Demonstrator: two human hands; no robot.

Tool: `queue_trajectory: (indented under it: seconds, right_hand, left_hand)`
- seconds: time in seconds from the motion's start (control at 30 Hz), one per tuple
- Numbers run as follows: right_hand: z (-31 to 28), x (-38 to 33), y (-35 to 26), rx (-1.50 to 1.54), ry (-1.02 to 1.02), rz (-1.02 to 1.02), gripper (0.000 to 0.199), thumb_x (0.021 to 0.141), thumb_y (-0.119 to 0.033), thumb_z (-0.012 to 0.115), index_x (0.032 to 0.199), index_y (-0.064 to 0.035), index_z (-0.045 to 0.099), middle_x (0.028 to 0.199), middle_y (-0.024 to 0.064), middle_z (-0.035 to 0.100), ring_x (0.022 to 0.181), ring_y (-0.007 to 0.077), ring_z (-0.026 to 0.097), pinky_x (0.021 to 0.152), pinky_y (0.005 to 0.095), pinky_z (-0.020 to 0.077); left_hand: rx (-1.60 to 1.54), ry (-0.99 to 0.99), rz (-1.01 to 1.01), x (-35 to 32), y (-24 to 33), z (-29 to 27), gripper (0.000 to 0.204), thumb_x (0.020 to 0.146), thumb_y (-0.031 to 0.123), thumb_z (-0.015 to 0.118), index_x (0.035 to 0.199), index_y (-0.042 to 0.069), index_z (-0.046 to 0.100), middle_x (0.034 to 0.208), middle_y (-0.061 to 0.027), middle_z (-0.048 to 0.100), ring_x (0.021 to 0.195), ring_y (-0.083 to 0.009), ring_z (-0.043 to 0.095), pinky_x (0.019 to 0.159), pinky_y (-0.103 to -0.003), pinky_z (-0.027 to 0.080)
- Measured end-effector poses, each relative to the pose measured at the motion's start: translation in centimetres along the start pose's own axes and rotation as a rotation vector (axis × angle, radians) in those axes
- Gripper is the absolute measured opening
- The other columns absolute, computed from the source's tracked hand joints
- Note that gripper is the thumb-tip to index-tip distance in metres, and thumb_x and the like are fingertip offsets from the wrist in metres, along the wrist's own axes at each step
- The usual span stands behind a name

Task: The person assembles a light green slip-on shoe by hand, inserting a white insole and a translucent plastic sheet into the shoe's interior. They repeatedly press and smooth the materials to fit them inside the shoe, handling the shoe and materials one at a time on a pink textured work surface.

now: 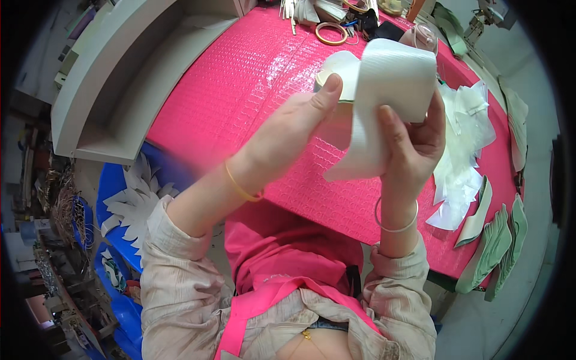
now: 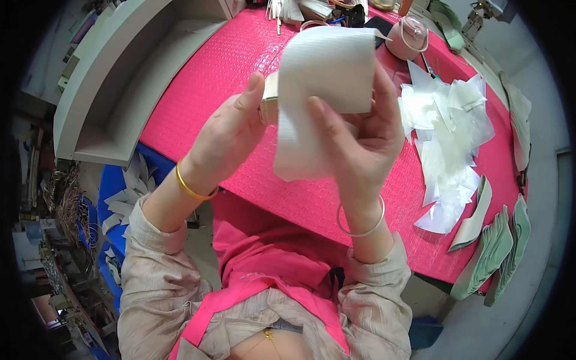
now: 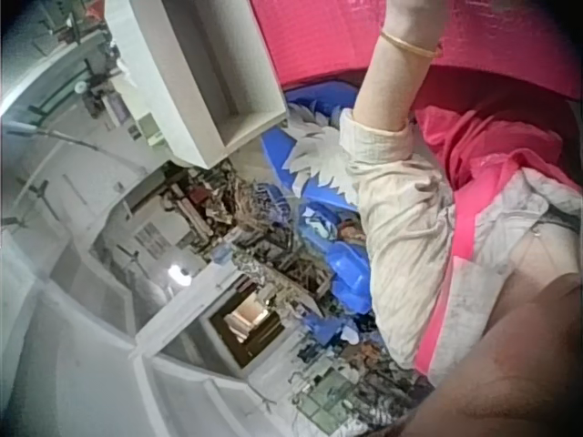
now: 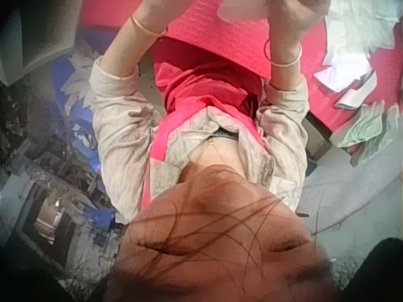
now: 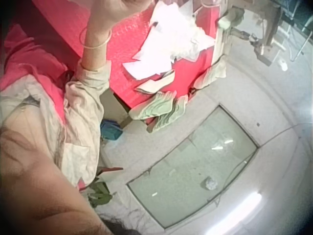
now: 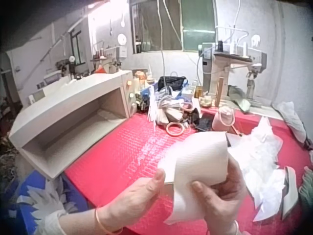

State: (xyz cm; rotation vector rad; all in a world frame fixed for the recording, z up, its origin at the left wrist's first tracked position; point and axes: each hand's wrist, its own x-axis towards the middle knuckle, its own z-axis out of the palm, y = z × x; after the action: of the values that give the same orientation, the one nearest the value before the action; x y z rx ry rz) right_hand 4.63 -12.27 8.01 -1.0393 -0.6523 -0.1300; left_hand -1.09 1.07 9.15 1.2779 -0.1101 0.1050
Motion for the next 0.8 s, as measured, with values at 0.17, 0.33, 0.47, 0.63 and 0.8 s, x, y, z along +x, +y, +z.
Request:
queue_trajectory:
  seconds: [0.17,0.33,0.47,0.63,0.8]
  right_hand:
    - [0.2,0.2,0.1,-0.050,-0.027,-0.055,0.055,0.075,0.008,0.062,0.125,0.0026,0.039,0.105,0.0112,0.057,0.093,0.0169,0.060,0.078,0.0270,0.0521]
    - [0.0,0.3,0.4,-0.051,-0.041,-0.051,0.054,0.075,0.008,0.063,0.124,0.0026,0.040,0.105,0.0114,0.058,0.093,0.0173,0.060,0.076,0.0267,0.0531]
    - [0.2,0.4,0.0,-0.061,-0.024,-0.037,0.054,0.075,0.007,0.063,0.123,0.0021,0.041,0.103,0.0113,0.058,0.092,0.0169,0.060,0.076,0.0263,0.0532]
    - [0.4,0.7,-0.1,-0.053,-0.021,-0.015,0.053,0.075,0.007,0.063,0.123,0.0015,0.042,0.100,0.0115,0.060,0.089,0.0169,0.062,0.074,0.0261,0.0536]
    - [0.6,1.0,0.1,-0.059,-0.004,0.041,0.053,0.075,0.006,0.064,0.123,0.0010,0.041,0.100,0.0119,0.060,0.088,0.0173,0.062,0.072,0.0258,0.0539]
  left_hand:
    - [0.017,0.016,-0.029,-0.2,-0.2,-0.4,0.066,0.092,0.055,0.024,0.116,-0.001,0.048,0.095,-0.0029,0.054,0.086,-0.0082,0.045,0.080,-0.023,0.036]
    - [0.007,0.041,-0.001,-0.2,-0.1,0.2,0.071,0.090,0.059,0.022,0.119,-0.001,0.045,0.094,-0.0017,0.049,0.084,-0.0095,0.040,0.078,-0.023,0.034]
    - [0.025,0.040,-0.017,-0.1,-0.4,0.0,0.073,0.089,0.060,0.022,0.119,-0.002,0.045,0.097,-0.0028,0.049,0.085,-0.0095,0.041,0.079,-0.023,0.034]
    - [0.129,0.038,-0.077,-0.1,-1.0,-1.1,0.075,0.088,0.063,0.020,0.112,-0.002,0.049,0.093,-0.0039,0.050,0.083,-0.0091,0.041,0.077,-0.024,0.035]
    - [0.138,0.066,0.015,-0.3,-0.1,0.3,0.057,0.090,0.051,0.037,0.084,-0.002,0.058,0.071,-0.0014,0.053,0.065,-0.0054,0.047,0.056,-0.022,0.039]
